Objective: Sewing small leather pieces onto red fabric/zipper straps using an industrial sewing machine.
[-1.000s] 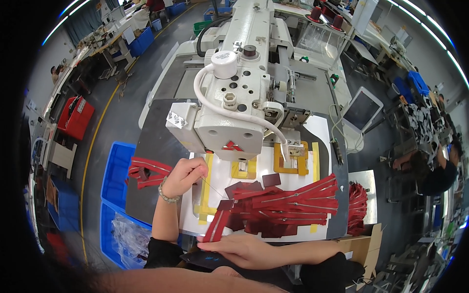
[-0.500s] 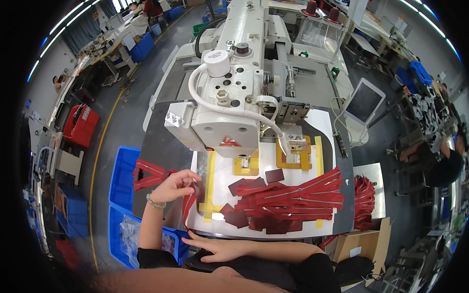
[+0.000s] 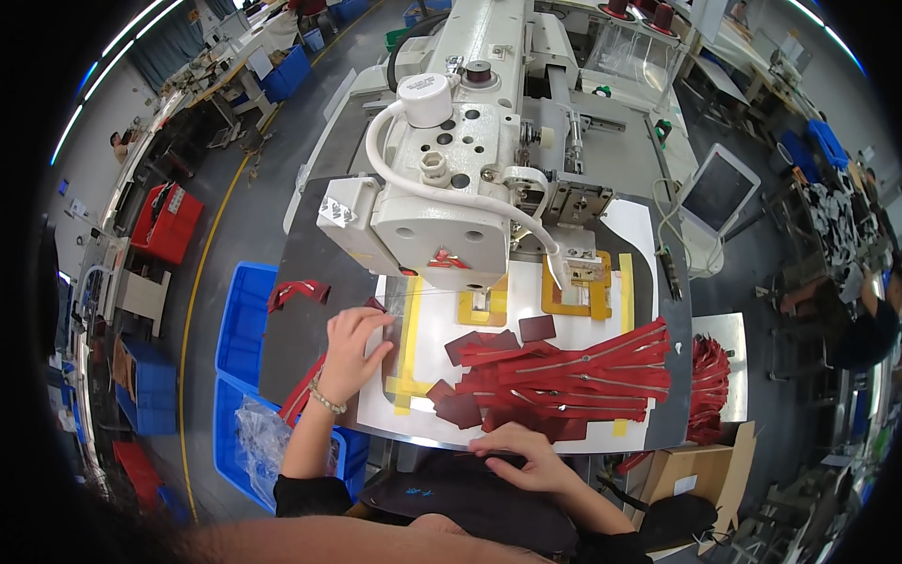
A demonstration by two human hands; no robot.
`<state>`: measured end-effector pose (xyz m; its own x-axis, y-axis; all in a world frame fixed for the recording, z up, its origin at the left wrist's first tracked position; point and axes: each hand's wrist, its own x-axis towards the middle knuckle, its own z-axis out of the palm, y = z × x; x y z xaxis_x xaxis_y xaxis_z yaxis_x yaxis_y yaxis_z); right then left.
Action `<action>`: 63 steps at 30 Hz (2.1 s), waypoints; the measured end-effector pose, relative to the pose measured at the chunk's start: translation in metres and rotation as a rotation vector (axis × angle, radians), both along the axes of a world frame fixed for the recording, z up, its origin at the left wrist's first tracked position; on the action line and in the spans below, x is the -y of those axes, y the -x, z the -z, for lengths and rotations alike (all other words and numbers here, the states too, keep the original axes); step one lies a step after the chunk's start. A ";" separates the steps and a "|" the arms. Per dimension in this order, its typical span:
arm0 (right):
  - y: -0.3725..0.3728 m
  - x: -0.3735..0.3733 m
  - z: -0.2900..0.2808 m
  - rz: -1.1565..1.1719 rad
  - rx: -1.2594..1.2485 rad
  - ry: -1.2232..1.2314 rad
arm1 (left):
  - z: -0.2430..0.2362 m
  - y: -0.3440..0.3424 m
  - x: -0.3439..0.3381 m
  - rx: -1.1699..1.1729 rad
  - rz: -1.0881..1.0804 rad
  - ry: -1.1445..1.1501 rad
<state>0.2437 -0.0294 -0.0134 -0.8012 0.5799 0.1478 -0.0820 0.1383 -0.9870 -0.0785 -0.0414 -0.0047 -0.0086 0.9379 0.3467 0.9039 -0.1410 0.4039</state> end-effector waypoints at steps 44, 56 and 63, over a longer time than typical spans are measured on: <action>-0.010 0.002 0.008 0.140 0.074 0.745 | -0.007 -0.124 0.046 0.193 0.706 -0.289; 0.009 -0.009 -0.003 0.579 0.092 -0.537 | 0.010 -0.147 0.038 0.969 0.188 0.077; 0.012 -0.011 0.006 0.328 -0.290 0.581 | 0.015 -0.149 0.022 1.391 0.204 -0.002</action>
